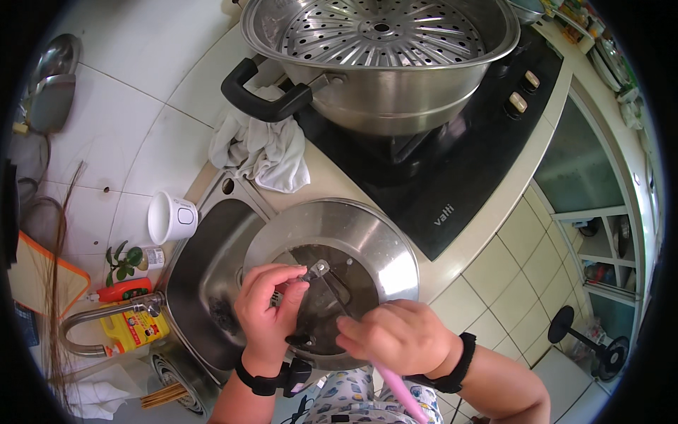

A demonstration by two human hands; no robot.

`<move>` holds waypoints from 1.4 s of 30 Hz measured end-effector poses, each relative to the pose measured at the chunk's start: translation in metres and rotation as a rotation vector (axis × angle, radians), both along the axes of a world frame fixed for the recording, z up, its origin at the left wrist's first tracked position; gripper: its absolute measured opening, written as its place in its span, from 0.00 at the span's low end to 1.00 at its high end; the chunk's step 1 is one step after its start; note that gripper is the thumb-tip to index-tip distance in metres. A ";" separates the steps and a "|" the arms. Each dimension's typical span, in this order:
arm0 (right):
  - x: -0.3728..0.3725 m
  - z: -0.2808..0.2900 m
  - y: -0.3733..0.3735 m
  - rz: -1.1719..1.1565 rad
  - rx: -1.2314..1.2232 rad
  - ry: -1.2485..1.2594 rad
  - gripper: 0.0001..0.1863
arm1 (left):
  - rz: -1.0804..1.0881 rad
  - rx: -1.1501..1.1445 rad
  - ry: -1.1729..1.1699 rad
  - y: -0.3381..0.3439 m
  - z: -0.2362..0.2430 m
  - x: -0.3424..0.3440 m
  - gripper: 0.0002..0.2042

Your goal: Tightening the screw on the handle of a metal pot lid using a pink screwdriver.

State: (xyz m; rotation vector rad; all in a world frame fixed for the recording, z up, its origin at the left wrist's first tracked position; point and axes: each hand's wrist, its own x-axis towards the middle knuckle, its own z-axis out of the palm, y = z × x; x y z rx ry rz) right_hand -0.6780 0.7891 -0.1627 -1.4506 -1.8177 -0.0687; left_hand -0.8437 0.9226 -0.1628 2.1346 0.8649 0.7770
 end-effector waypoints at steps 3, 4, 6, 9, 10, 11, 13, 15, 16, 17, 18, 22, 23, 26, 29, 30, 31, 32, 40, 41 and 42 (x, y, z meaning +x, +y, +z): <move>-0.012 -0.012 -0.009 -0.121 -0.085 0.475 0.12 | 0.013 -0.013 -0.004 -0.001 0.000 -0.001 0.08; -0.020 -0.012 -0.011 -0.115 -0.088 0.479 0.12 | 0.017 -0.022 0.000 -0.001 0.000 -0.003 0.08; -0.039 -0.008 -0.016 -0.449 -0.206 1.110 0.09 | 0.017 -0.024 -0.003 0.000 -0.002 -0.003 0.08; -0.057 -0.001 -0.013 -0.589 -0.197 1.444 0.09 | 0.011 -0.027 -0.008 -0.001 -0.001 -0.001 0.09; -0.061 -0.002 -0.014 -0.613 -0.169 1.481 0.09 | 0.010 -0.025 -0.005 -0.001 -0.001 -0.001 0.09; -0.066 -0.007 -0.017 -0.635 -0.165 1.411 0.10 | 0.009 -0.025 -0.005 -0.001 0.000 -0.001 0.09; -0.073 -0.004 -0.017 -0.648 -0.170 1.408 0.11 | 0.013 -0.021 -0.004 -0.002 0.000 0.000 0.09; -0.079 -0.003 -0.014 -0.633 -0.131 1.425 0.13 | 0.008 -0.008 -0.005 -0.001 -0.003 -0.001 0.09; -0.079 -0.004 -0.015 -0.636 -0.128 1.425 0.13 | 0.009 0.008 -0.004 0.000 -0.004 -0.001 0.09; -0.079 -0.005 -0.016 -0.609 -0.142 1.402 0.13 | 0.005 0.008 -0.005 0.000 -0.004 -0.002 0.09; -0.080 -0.006 -0.017 -0.581 -0.156 1.380 0.13 | 0.007 0.009 0.000 0.000 -0.003 -0.002 0.09; -0.084 -0.012 -0.019 -0.525 -0.111 1.279 0.13 | 0.011 0.000 0.015 0.000 -0.001 0.000 0.09; -0.085 -0.013 -0.017 -0.561 -0.092 1.285 0.13 | 0.007 0.000 0.013 0.000 -0.001 0.000 0.09; -0.088 -0.018 -0.018 -0.574 -0.076 1.230 0.13 | 0.001 0.002 0.007 0.000 -0.002 0.000 0.09; -0.090 -0.020 -0.020 -0.563 -0.093 1.126 0.14 | -0.006 -0.028 0.002 0.000 -0.001 -0.001 0.09; -0.091 -0.020 -0.020 -0.573 -0.106 1.084 0.14 | -0.004 -0.031 0.004 0.000 -0.001 -0.001 0.09; -0.091 -0.019 -0.020 -0.578 -0.104 1.085 0.14 | -0.003 -0.035 0.008 0.000 -0.002 -0.001 0.09; -0.091 -0.019 -0.019 -0.582 -0.098 1.072 0.14 | -0.008 -0.036 0.009 -0.001 -0.002 -0.001 0.09; -0.098 -0.022 -0.018 -0.617 -0.094 1.262 0.14 | 0.014 -0.037 0.004 0.001 -0.002 -0.001 0.09; -0.097 -0.021 -0.019 -0.594 -0.122 1.202 0.14 | 0.009 -0.039 0.000 0.000 -0.001 0.001 0.09; -0.096 -0.020 -0.020 -0.570 -0.150 1.140 0.13 | 0.004 -0.039 -0.003 -0.001 -0.001 0.002 0.09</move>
